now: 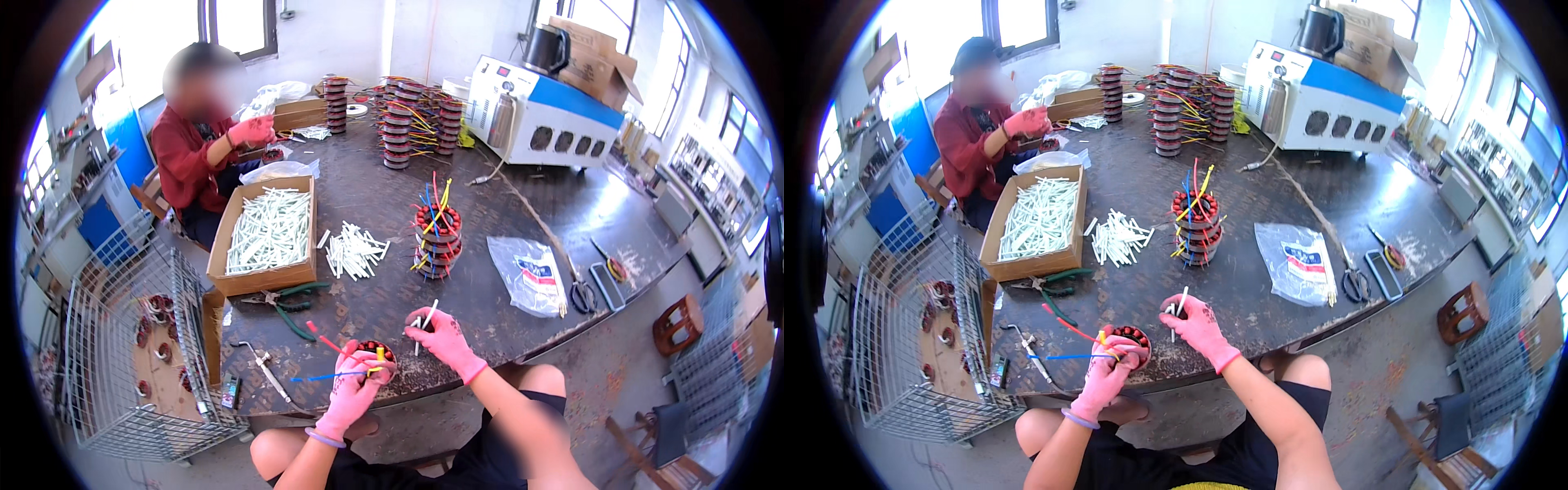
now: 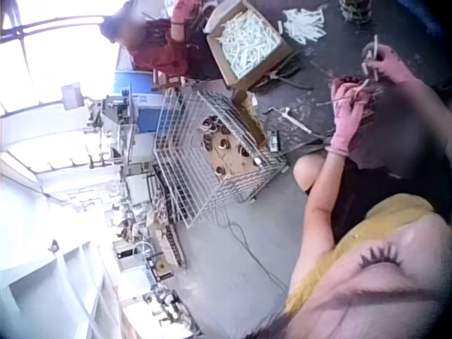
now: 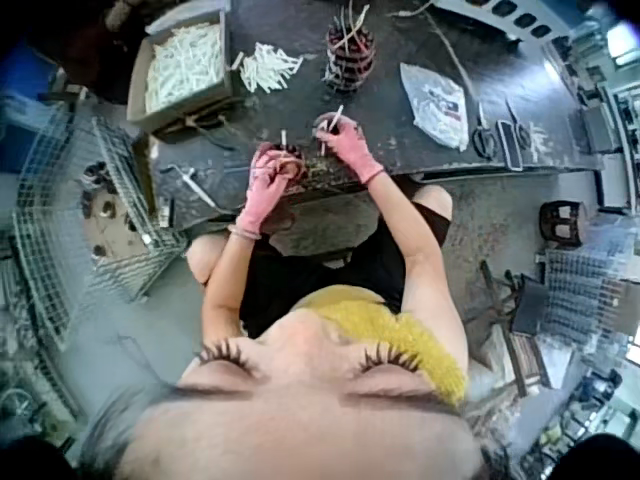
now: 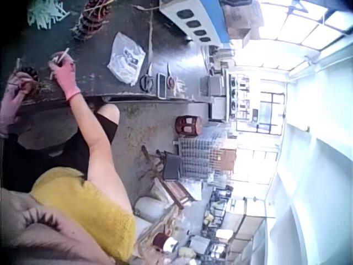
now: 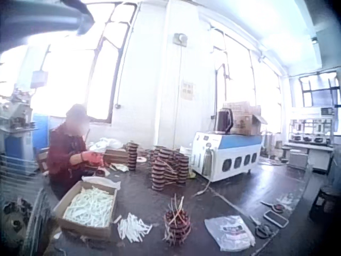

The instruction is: The person inserts insulation tubes onto wires extending from a motor stator and trims the materials using scissors.

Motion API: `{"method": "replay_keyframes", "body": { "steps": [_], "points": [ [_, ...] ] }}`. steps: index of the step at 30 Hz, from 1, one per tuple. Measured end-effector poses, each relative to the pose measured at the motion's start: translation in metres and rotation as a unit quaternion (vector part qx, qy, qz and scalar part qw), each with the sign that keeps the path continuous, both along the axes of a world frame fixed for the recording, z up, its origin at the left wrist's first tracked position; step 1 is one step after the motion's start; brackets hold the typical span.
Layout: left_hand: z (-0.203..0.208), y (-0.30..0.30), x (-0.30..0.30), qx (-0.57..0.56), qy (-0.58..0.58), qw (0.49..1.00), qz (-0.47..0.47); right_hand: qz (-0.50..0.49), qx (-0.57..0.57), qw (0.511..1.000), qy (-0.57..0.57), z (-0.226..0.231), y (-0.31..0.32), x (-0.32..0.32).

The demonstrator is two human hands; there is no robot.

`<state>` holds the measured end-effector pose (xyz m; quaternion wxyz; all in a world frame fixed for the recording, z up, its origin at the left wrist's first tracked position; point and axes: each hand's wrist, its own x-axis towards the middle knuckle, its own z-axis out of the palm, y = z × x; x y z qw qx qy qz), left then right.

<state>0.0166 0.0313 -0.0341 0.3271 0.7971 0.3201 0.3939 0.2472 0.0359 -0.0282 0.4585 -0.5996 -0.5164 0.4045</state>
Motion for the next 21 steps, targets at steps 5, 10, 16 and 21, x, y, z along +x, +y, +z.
{"method": "replay_keyframes", "body": {
  "steps": [5,10,16,21],
  "points": [
    [0.017,-0.005,0.001,-0.03,0.037,0.999,0.015,0.054,0.087,0.995,-0.022,0.023,-0.006,0.003],
    [0.017,0.002,0.004,-0.033,0.084,0.996,-0.002,0.123,0.117,0.975,-0.144,-0.006,-0.007,0.023],
    [0.06,-0.014,0.017,-0.116,-0.012,0.992,0.048,0.124,0.142,0.969,-0.157,-0.012,-0.01,0.024],
    [0.067,-0.018,0.015,-0.155,-0.072,0.984,0.057,0.101,0.142,0.972,-0.161,-0.019,-0.014,0.008]
  ]
}}
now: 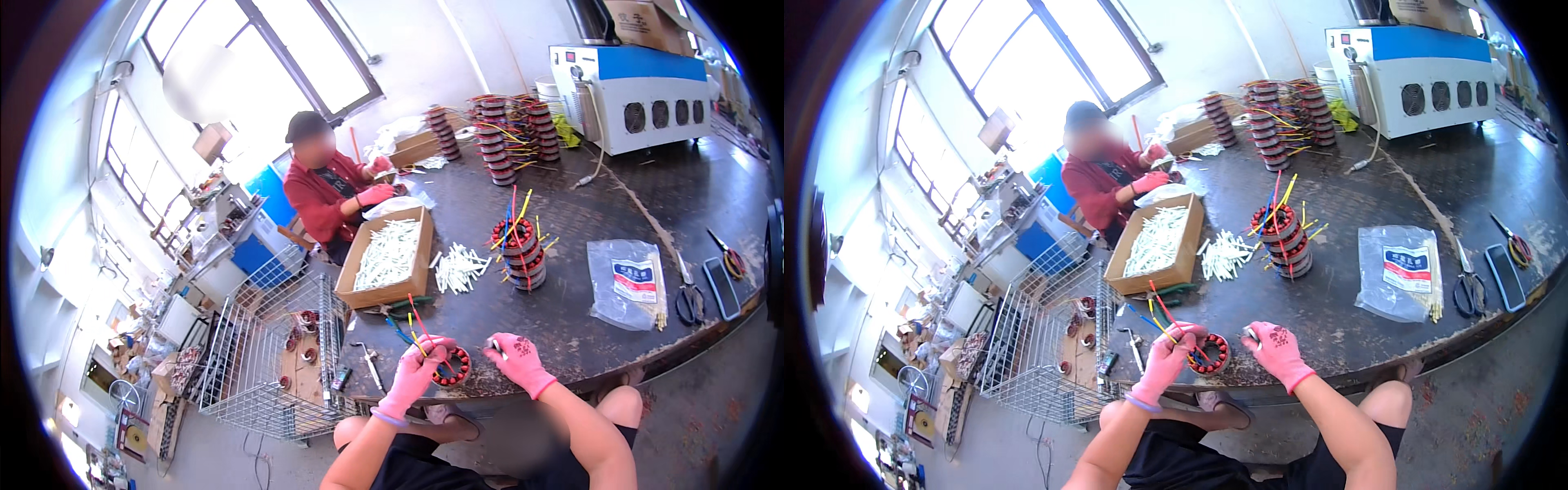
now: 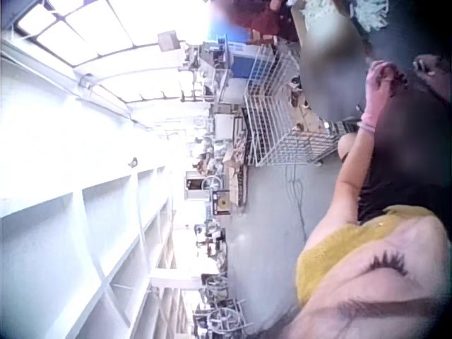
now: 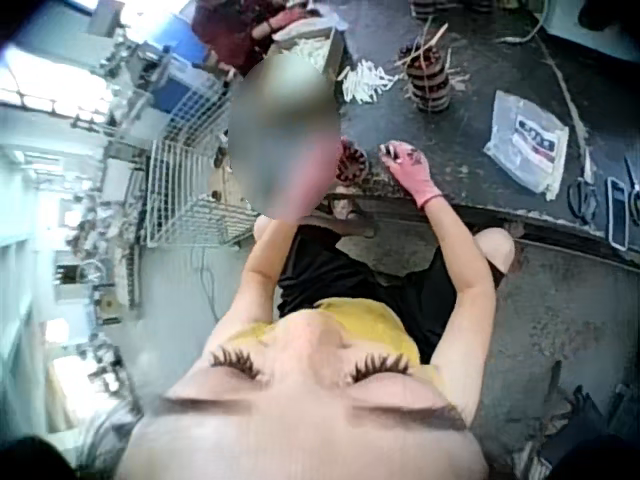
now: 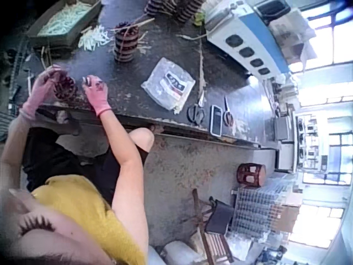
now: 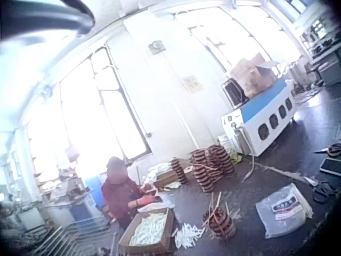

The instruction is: The person inserts insulation tubes onto wires extending from a motor stator and trims the materials using scissors.

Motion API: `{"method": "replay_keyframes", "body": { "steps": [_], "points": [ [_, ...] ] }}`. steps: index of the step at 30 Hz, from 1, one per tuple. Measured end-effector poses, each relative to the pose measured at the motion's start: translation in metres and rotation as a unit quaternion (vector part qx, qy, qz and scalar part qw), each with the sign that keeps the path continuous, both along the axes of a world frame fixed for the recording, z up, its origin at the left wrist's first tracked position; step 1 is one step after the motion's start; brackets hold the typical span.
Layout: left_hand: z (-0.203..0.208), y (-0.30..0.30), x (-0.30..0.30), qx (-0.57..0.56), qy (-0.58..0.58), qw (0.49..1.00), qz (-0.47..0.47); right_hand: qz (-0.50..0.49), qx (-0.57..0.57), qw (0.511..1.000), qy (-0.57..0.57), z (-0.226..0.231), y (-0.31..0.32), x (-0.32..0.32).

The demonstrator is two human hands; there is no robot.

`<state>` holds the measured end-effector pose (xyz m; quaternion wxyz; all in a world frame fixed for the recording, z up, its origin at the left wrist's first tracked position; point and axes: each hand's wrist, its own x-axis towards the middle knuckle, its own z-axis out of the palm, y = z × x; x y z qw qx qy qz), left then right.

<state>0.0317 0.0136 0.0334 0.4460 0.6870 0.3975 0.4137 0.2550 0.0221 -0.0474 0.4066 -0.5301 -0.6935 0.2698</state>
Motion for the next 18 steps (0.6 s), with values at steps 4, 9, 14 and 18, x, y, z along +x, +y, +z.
{"method": "replay_keyframes", "body": {
  "steps": [4,9,14,18],
  "points": [
    [-0.016,0.002,0.007,-0.076,-0.14,0.987,0.001,-0.029,-0.017,0.989,0.144,0.006,0.008,0.002],
    [-0.004,-0.009,0.011,-0.056,-0.168,0.984,-0.021,0.077,-0.13,0.89,0.43,0.105,-0.009,0.011],
    [-0.009,-0.016,0.013,-0.061,-0.17,0.983,-0.025,0.173,-0.049,0.888,0.423,0.185,-0.002,-0.006],
    [-0.004,-0.02,0.018,-0.106,-0.159,0.981,-0.021,0.164,-0.037,0.927,0.334,0.205,0.0,-0.006]
  ]
}}
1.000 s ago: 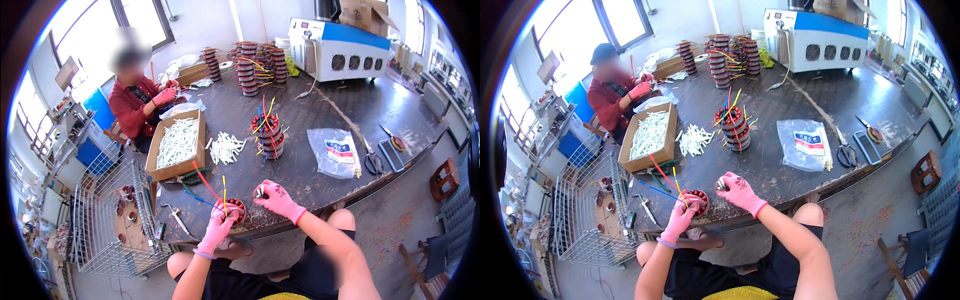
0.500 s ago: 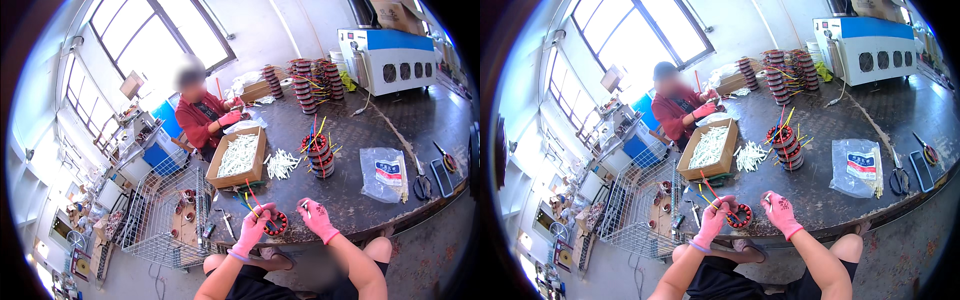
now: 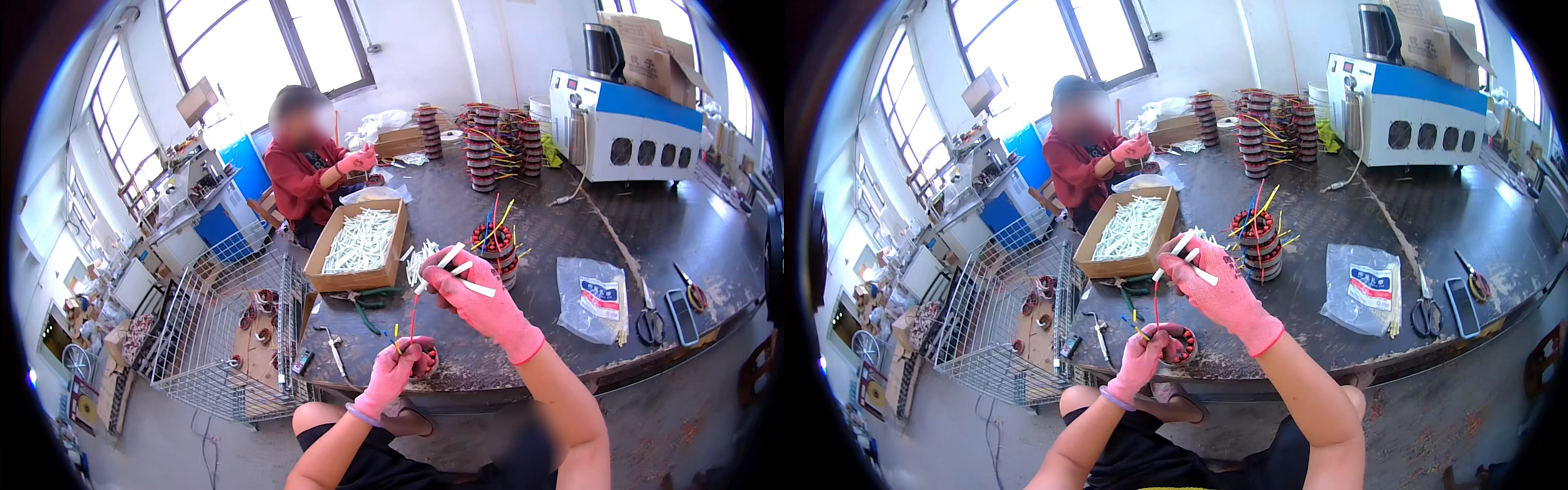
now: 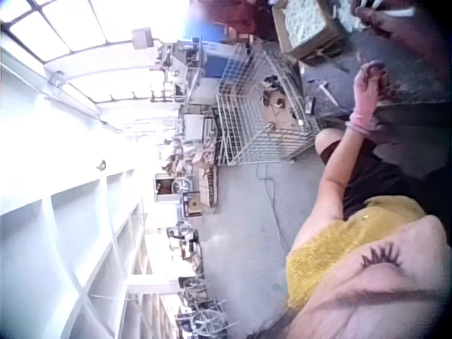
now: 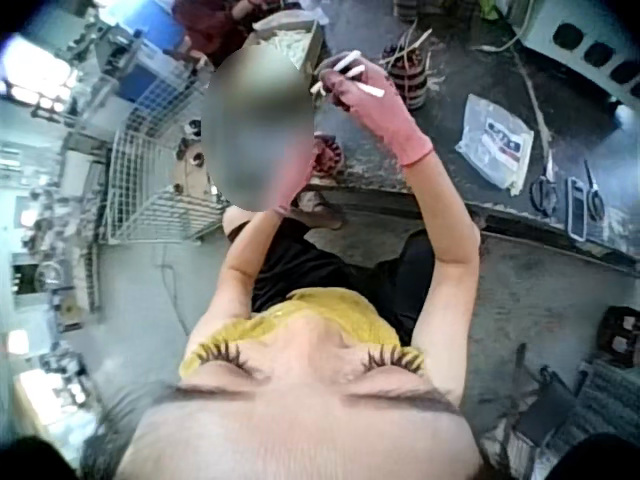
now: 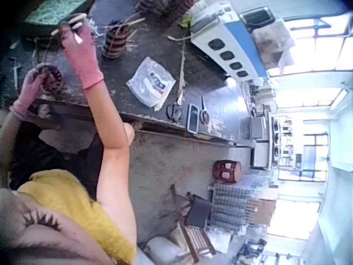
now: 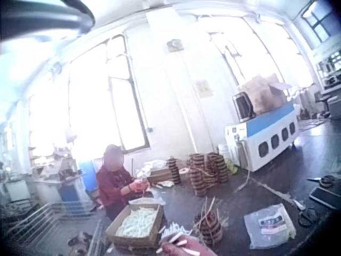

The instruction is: The person inserts insulation tubes onto wires extending from a motor stator and trims the materials using scissors.

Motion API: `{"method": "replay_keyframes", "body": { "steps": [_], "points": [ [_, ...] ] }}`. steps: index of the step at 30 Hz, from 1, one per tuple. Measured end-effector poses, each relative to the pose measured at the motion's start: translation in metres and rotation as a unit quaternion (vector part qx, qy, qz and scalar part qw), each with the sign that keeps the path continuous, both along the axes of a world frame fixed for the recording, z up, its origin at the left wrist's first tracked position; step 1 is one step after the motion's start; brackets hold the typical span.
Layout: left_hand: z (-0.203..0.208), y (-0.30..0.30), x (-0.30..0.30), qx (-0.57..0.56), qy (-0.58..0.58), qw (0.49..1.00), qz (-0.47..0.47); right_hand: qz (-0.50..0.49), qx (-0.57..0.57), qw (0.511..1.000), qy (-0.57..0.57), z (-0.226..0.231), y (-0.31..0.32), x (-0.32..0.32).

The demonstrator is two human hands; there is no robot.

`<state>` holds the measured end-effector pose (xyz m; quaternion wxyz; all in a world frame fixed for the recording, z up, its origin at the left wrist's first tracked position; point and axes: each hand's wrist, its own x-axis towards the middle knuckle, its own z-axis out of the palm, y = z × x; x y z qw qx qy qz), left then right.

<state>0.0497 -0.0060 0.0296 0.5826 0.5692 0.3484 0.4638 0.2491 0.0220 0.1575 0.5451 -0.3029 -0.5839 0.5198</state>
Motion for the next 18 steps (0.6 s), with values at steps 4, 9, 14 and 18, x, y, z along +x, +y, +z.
{"method": "replay_keyframes", "body": {
  "steps": [4,9,14,18],
  "points": [
    [0.002,0.0,-0.003,0.004,0.009,1.0,-0.007,-0.03,-0.012,0.998,-0.051,0.009,-0.002,-0.001],
    [0.007,-0.002,0.0,-0.013,0.003,1.0,-0.008,-0.023,-0.023,0.996,-0.088,0.006,0.002,0.0],
    [0.004,-0.001,-0.006,-0.014,-0.022,0.999,-0.019,-0.028,-0.015,0.994,-0.102,0.008,0.001,-0.006],
    [0.003,0.0,-0.005,-0.005,-0.005,1.0,-0.015,-0.032,-0.021,0.996,-0.084,0.015,-0.001,-0.004]
  ]
}}
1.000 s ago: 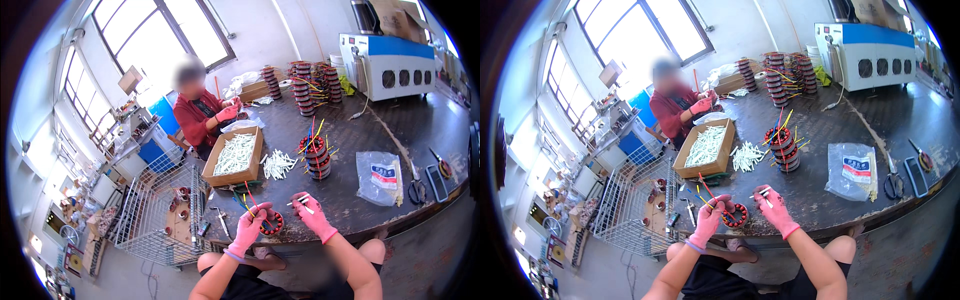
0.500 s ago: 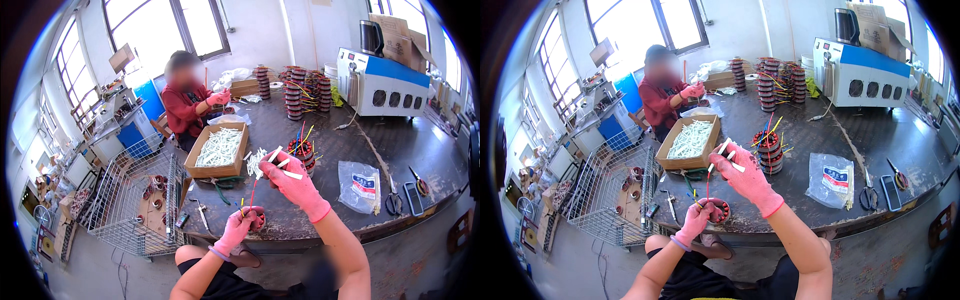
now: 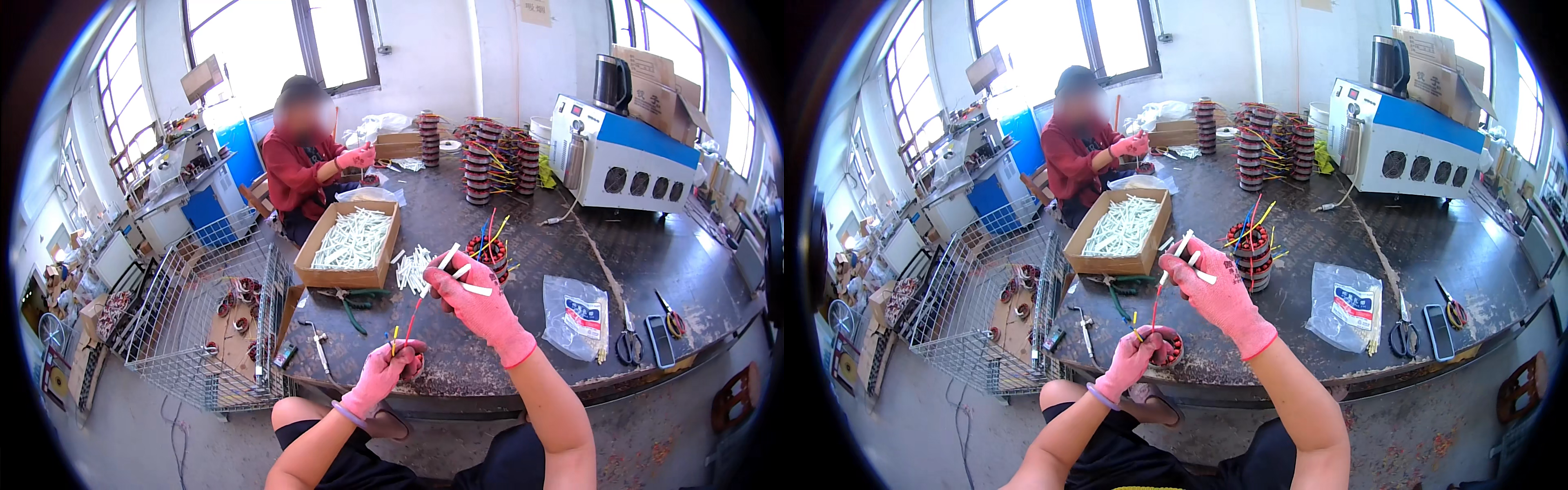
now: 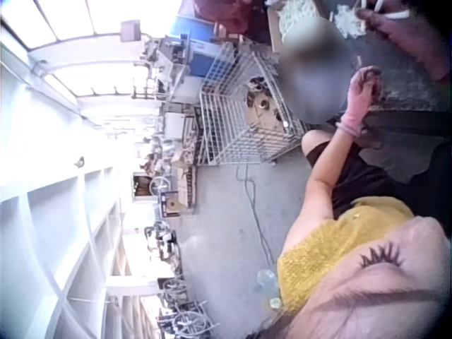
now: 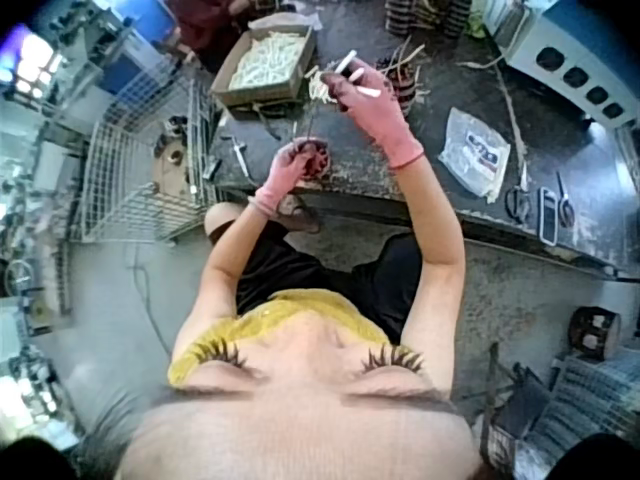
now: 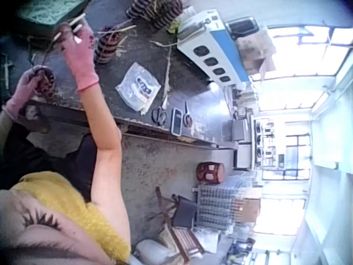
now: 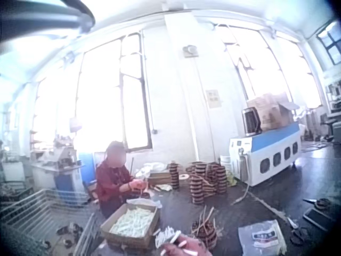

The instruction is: The person inserts insulation tubes onto wires extending from a motor stator and trims the materials using scissors.

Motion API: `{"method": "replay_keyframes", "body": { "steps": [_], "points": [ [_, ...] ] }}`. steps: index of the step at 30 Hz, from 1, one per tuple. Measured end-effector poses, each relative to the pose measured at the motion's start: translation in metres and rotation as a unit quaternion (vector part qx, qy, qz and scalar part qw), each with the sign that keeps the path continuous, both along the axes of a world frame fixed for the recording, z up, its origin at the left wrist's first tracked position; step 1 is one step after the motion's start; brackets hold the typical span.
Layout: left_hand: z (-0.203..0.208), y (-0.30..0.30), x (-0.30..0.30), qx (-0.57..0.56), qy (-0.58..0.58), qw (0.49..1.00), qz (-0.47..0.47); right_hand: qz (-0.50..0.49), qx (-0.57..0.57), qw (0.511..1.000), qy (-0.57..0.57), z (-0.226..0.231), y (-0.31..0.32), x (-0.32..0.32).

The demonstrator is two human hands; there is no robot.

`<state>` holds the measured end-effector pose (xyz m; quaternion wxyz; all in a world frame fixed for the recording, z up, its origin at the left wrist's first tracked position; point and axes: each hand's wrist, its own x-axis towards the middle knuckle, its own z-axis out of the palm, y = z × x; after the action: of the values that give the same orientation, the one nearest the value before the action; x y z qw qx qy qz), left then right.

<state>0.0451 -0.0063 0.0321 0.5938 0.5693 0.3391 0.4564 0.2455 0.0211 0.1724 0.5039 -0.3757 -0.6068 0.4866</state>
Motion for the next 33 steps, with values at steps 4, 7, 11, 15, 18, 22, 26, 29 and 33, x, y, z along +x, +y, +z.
{"method": "replay_keyframes", "body": {
  "steps": [4,7,11,15,18,22,26,29,33],
  "points": [
    [0.001,0.0,0.002,-0.006,-0.007,1.0,0.006,-0.011,0.022,0.999,-0.048,0.0,-0.001,-0.001],
    [0.005,0.001,0.0,-0.016,-0.003,1.0,-0.012,0.01,0.009,0.999,-0.032,-0.001,0.001,-0.004],
    [0.005,0.004,0.001,0.004,-0.008,1.0,-0.022,-0.032,0.124,0.978,-0.163,-0.008,0.007,-0.007],
    [-0.004,0.005,0.003,0.008,-0.012,1.0,-0.009,-0.061,0.158,0.971,-0.17,-0.022,0.0,-0.011],
    [-0.001,0.007,0.002,0.032,-0.015,0.999,0.001,-0.075,0.15,0.972,-0.164,-0.019,-0.004,-0.014],
    [0.003,0.001,0.005,0.008,-0.019,1.0,0.005,-0.071,0.229,0.952,-0.188,-0.021,-0.003,-0.02],
    [0.002,0.003,0.006,0.016,-0.039,0.999,0.016,0.003,0.17,0.964,-0.203,-0.012,-0.006,-0.013],
    [-0.001,0.006,0.004,0.022,-0.028,0.999,0.01,-0.015,0.186,0.946,-0.266,-0.023,-0.001,-0.014],
    [0.0,0.012,0.006,0.041,0.078,0.995,0.043,0.015,0.124,0.958,-0.26,-0.059,0.003,-0.019]
  ]
}}
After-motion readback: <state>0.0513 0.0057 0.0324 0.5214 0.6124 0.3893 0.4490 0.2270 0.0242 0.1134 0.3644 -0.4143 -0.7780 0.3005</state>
